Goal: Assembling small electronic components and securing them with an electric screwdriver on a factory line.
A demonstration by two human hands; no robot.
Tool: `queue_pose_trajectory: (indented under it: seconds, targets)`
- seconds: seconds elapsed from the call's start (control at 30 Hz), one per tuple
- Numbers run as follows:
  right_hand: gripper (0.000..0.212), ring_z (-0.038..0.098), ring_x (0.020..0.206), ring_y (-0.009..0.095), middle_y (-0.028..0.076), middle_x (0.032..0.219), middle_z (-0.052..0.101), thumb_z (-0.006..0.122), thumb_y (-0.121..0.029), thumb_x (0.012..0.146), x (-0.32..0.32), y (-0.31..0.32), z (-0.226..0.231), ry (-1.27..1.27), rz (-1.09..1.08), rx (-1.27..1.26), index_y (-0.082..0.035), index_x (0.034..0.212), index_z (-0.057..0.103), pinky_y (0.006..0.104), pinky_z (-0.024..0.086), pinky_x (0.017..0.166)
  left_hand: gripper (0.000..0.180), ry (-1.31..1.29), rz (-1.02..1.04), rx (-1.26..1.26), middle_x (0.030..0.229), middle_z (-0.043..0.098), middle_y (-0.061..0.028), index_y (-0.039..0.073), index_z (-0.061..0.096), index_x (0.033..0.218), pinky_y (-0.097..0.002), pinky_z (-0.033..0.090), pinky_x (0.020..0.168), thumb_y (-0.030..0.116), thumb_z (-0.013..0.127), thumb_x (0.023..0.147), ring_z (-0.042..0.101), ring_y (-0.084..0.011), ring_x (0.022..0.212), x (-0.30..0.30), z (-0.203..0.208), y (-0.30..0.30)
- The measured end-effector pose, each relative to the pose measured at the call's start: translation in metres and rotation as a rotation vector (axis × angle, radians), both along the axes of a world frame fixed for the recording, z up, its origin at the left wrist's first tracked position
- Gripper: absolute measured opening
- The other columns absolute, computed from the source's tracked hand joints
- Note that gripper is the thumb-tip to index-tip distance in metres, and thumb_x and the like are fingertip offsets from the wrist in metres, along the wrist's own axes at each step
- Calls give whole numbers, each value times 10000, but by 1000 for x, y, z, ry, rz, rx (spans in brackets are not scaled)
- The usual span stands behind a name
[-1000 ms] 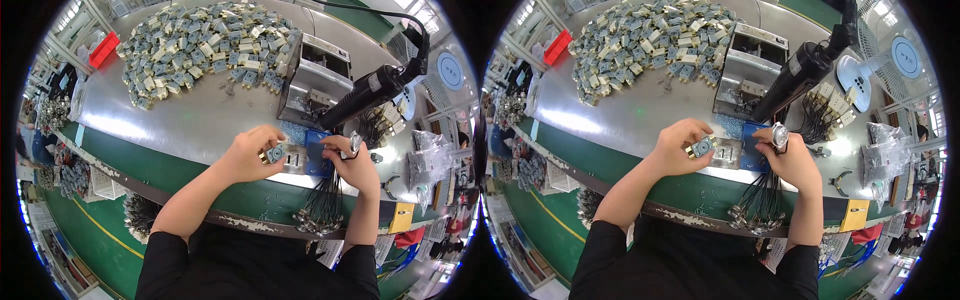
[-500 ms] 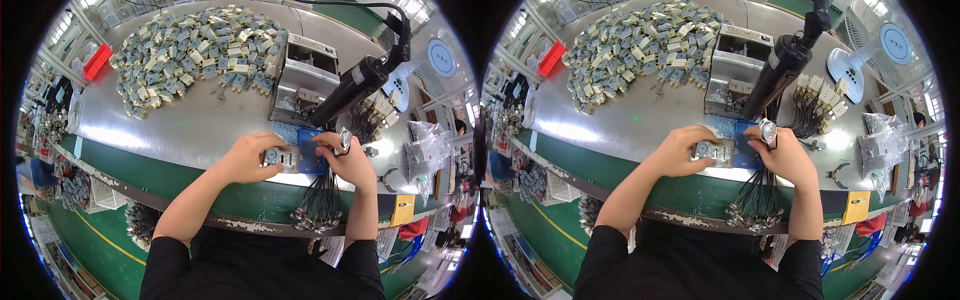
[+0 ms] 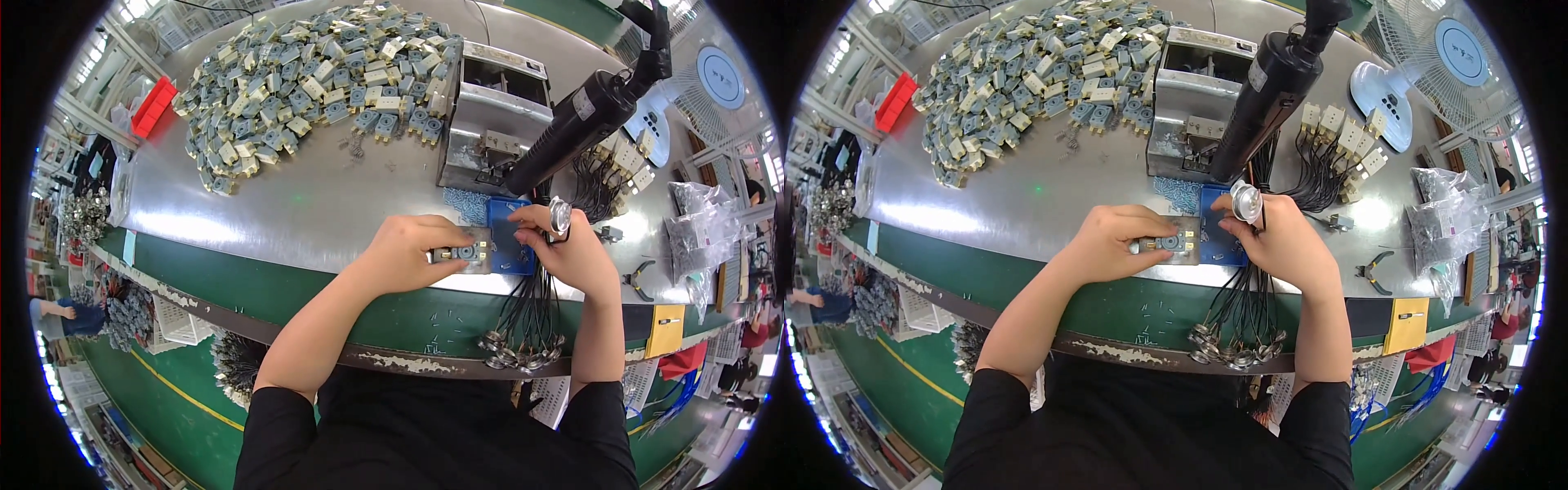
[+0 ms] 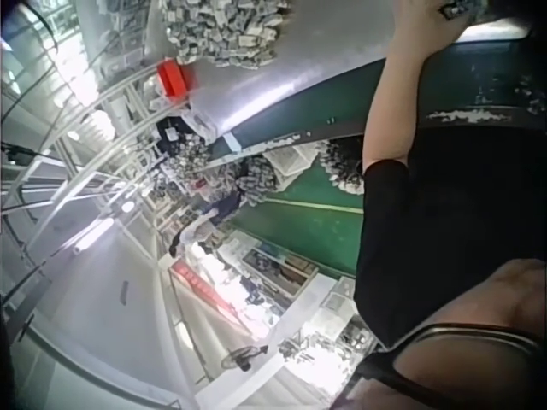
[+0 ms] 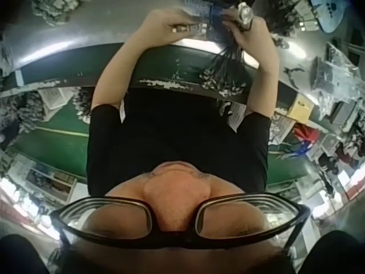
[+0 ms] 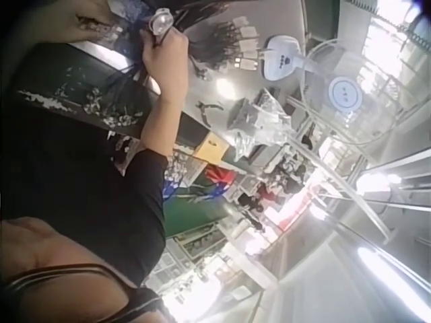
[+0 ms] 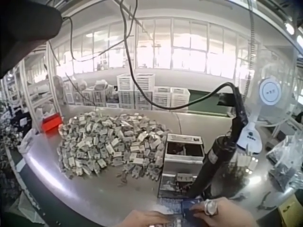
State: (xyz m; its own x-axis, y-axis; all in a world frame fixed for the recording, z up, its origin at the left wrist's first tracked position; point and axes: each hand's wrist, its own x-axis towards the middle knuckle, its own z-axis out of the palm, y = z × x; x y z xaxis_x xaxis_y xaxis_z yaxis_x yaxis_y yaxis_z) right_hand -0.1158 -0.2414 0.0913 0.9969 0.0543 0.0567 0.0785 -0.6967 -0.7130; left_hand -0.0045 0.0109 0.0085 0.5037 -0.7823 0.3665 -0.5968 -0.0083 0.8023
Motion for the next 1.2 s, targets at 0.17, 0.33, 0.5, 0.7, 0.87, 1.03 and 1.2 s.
queue_pose_trajectory:
  seconds: [0.17, 0.33, 0.5, 0.7, 0.87, 1.03, 1.2]
  targets:
    - [198, 778, 841, 209, 134, 894, 764, 719, 26, 925, 0, -3, -3, 1, -3, 65, 6, 1122, 726, 327, 583, 731, 320, -252, 38, 29, 1124, 763, -46, 146, 824, 1082, -345, 582, 696, 172, 892, 770, 731, -222, 858, 3, 3, 1]
    - [209, 772, 818, 214, 143, 884, 763, 722, 28, 921, 0, -5, 3, 15, -7, 68, -1, 1127, 735, 333, 578, 720, 277, -279, 58, 22, 1167, 734, -20, 144, 824, 1055, -342, 582, 722, 180, 876, 786, 715, -219, 831, 2, 5, -4]
    - [229, 772, 808, 231, 153, 885, 766, 722, 39, 908, 3, -7, 1, -47, 2, 87, -1, 1133, 742, 340, 578, 716, 234, -164, 114, 74, 1147, 739, -23, 139, 813, 1067, -353, 585, 729, 132, 818, 833, 718, -246, 825, 15, 19, -19]
    - [234, 754, 779, 260, 175, 884, 759, 732, 53, 866, -3, -5, 6, -35, 4, -54, 6, 1095, 743, 348, 580, 730, 177, -485, -242, 442, 991, 741, -107, 147, 782, 1001, -473, 579, 790, 150, 720, 836, 722, -347, 946, 42, 37, -55]
    - [237, 741, 773, 237, 168, 862, 754, 727, 71, 856, -7, 0, -2, -29, -34, 27, 21, 1088, 737, 341, 577, 731, 124, -528, -324, 673, 841, 742, -164, 137, 801, 846, -494, 587, 728, 110, 719, 757, 738, -381, 840, 44, 53, -81]
    - [251, 758, 797, 199, 149, 855, 759, 698, 106, 860, -6, -1, 0, -3, -18, 45, 34, 1098, 731, 328, 581, 735, 101, -520, -380, 744, 854, 744, -168, 116, 784, 812, -491, 591, 740, 103, 690, 777, 740, -383, 841, 50, 53, -83]
    - [263, 764, 788, 201, 147, 856, 761, 691, 107, 859, -6, -2, -1, -1, -34, 85, 31, 1108, 729, 324, 580, 725, 207, -549, -392, 667, 984, 749, -197, 63, 764, 1024, -497, 584, 813, 163, 686, 860, 734, -386, 942, 52, 46, -76]
